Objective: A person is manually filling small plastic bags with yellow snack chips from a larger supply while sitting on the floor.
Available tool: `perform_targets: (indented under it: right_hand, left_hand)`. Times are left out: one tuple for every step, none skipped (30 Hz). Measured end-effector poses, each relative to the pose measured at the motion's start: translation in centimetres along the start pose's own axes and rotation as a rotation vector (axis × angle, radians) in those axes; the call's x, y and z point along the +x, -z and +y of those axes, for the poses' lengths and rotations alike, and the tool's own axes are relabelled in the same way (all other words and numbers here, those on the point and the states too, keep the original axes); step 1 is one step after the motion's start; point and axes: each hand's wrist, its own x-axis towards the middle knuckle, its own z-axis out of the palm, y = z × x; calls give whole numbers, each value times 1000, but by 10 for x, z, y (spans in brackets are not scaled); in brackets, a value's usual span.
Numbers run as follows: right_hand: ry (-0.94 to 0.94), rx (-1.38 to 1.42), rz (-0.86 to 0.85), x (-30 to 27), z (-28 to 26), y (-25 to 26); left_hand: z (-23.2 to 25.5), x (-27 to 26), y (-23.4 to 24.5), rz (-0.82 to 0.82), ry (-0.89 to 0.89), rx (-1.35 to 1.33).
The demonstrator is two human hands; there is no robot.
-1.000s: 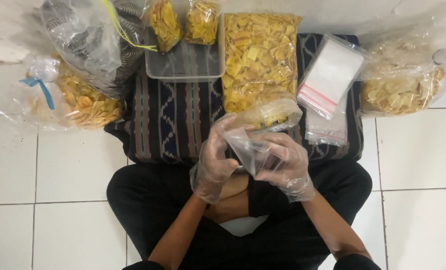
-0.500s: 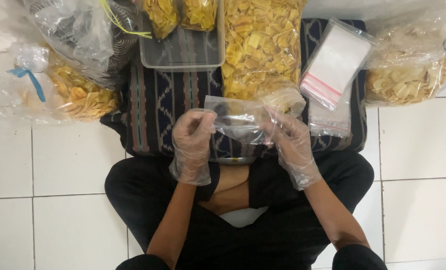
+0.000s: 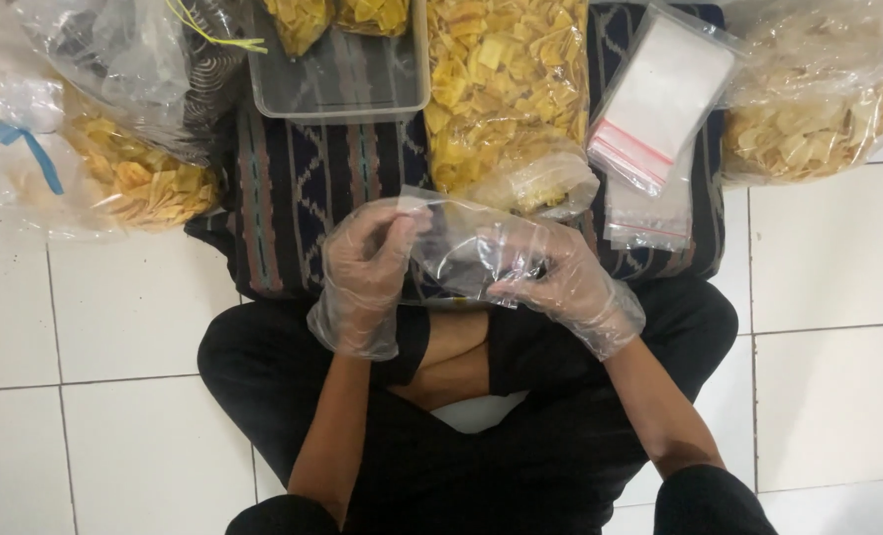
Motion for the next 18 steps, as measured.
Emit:
perform_targets:
  right_hand:
    - [-23,-29,-13,-1,-2,0]
    - [-41,-58,-27,1,-4,0]
    - [-41,-57,-25,0,-3,2]
    - [-49,-98,-49,-1,-2,4]
    - [-58,-138,-73,-3,-2,6]
    - [-57,-139,-71,-3,0,9]
    - [-61,-146,-61,-4,2,11]
    - [-68,-153,-51,-5,5,14]
    - [-68,-153,-49,-6,3,14]
    - [-43,-209,-51,-6,1,14]
    - [-18,-265,-53,-6,0,14]
    - [-19,-265,-52,-5,0,14]
    - [-16,-275,-65,-5,0,15]
    - [-14,-286,-78,-4,1,16]
    - [-15,-285,-79,-7,12,18]
    - [15,-210,-103,-9,24,21]
    - [46,-136,-128,-12,35,24]
    - [45,-136,-128,-18,46,25]
  left_hand:
    - [0,-3,-1,-42,42,-96]
    - [1,-3,-1,-84,79,-193]
    - [-1,-2,-1,-87,79,-192]
    - [-2,-2,0,-118,111,-232]
    - [-4,-2,0,-150,143,-272]
    - [-2,-1,0,-151,142,-273]
    - [0,0,0,-162,158,-289]
    - [2,0,0,-172,178,-305]
    - [-2,-1,0,-174,178,-306]
    - [-6,-3,0,-157,193,-339]
    - [-9,-4,0,-140,208,-373]
    - [-10,-3,0,-141,209,-372]
    - [-11,-2,0,-133,187,-314]
    - [-11,-1,-1,-124,166,-255]
    - [-12,-2,0,-123,167,-255]
    - [-12,-3,0,-108,149,-169]
    - [-13,-3,1,-93,131,-83]
    - [-19,-7,-1,-92,132,-83]
